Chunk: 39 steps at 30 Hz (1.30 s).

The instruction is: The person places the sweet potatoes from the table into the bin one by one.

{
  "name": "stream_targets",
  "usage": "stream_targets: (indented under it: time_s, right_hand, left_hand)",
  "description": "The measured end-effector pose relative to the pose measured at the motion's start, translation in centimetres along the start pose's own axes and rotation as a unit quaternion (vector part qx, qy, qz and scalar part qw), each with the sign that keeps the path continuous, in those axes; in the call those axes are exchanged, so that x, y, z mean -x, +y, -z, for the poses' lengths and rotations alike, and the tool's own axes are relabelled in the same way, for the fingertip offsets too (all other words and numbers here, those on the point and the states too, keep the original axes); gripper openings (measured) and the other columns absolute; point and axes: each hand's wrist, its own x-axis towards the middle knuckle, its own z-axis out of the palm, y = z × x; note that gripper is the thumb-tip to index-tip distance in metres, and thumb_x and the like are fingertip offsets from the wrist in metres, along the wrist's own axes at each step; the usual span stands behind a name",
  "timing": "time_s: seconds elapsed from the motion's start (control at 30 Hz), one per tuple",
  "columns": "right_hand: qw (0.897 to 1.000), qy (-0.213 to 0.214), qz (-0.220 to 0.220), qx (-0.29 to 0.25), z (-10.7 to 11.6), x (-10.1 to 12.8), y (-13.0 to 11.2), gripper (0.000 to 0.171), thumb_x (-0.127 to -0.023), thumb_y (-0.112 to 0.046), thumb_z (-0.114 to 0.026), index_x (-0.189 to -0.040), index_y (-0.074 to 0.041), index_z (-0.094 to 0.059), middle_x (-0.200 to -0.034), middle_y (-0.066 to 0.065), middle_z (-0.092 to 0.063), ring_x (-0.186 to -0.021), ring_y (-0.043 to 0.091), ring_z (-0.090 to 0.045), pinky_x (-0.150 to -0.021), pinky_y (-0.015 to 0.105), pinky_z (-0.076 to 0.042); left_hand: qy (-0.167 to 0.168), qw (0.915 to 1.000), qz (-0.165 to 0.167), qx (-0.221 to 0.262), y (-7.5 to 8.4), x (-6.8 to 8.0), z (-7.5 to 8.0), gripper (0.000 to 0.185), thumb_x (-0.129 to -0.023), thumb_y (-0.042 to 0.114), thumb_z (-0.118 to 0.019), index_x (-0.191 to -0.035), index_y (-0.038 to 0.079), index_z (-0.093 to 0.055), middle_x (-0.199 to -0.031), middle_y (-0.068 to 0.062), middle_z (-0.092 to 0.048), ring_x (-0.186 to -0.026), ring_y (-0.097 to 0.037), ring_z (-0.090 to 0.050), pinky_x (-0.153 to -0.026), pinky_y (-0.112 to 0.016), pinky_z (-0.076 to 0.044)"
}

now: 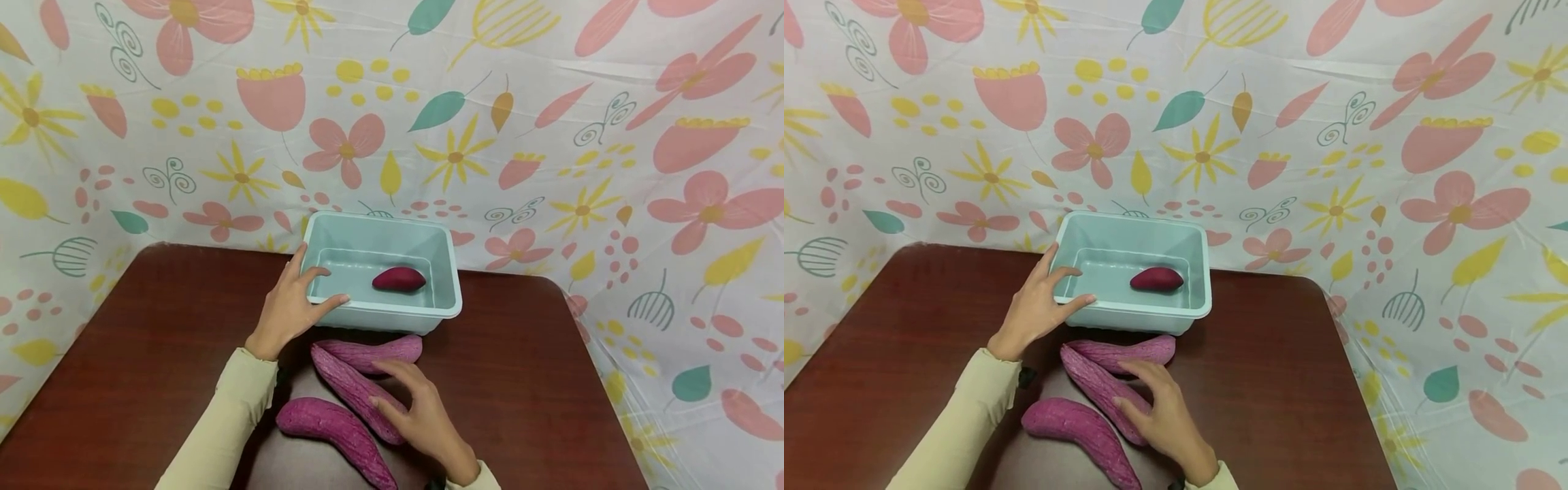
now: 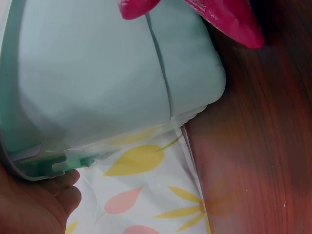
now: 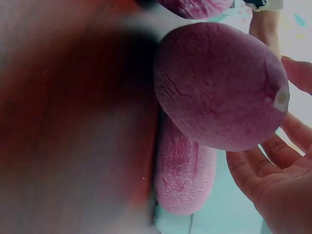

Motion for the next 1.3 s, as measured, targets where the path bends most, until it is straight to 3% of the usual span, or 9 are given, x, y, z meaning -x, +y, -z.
stream_targets:
  time_s: [0.13, 0.37, 0.83, 1.3]
  right_hand:
    - [1.0, -0.007, -0.02, -0.008, -0.3, 0.4, -0.1, 0.049, -0.09, -0.027, -0.078, -0.135, -0.019, -0.062, -0.135, -0.009, -0.064, -0.126, 0.012, -0.058, -0.103, 0.032, -0.05]
    - [1.0, 0.005, 0.014, 0.005, -0.8, 0.5, 0.0, 0.048, -0.089, -0.025, -0.079, -0.132, -0.014, -0.063, -0.13, -0.003, -0.067, -0.121, 0.015, -0.061, -0.101, 0.03, -0.049]
    - [0.999, -0.005, -0.043, 0.012, -1.7, 2.1, 0.7, 0.048, -0.089, -0.031, -0.078, -0.133, -0.021, -0.063, -0.134, -0.01, -0.064, -0.123, 0.014, -0.06, -0.1, 0.032, -0.05]
    - [0.998, -0.008, -0.062, 0.023, -1.9, 2.4, 0.7, 0.052, -0.084, -0.027, -0.083, -0.132, -0.021, -0.064, -0.133, -0.009, -0.065, -0.124, 0.014, -0.06, -0.1, 0.034, -0.05]
  left_hand:
    - [-0.007, 1.0, 0.007, 0.002, 0.1, 0.0, 0.1, 0.06, -0.082, 0.07, -0.069, -0.119, 0.024, -0.068, -0.17, -0.008, -0.018, -0.152, -0.039, -0.03, -0.078, -0.056, -0.056]
    - [-0.003, 1.0, 0.0, 0.003, 0.0, -0.2, 0.2, 0.059, -0.082, 0.068, -0.07, -0.119, 0.023, -0.068, -0.17, -0.01, -0.019, -0.152, -0.039, -0.032, -0.076, -0.055, -0.056]
    - [0.005, 1.0, -0.001, -0.003, 0.0, -0.1, 0.0, 0.058, -0.082, 0.069, -0.07, -0.117, 0.023, -0.069, -0.169, -0.01, -0.021, -0.151, -0.036, -0.033, -0.074, -0.055, -0.056]
    - [0.002, 1.0, 0.0, 0.0, 0.0, -0.1, 0.0, 0.059, -0.082, 0.068, -0.07, -0.119, 0.022, -0.069, -0.169, -0.011, -0.02, -0.151, -0.037, -0.032, -0.076, -0.054, -0.057]
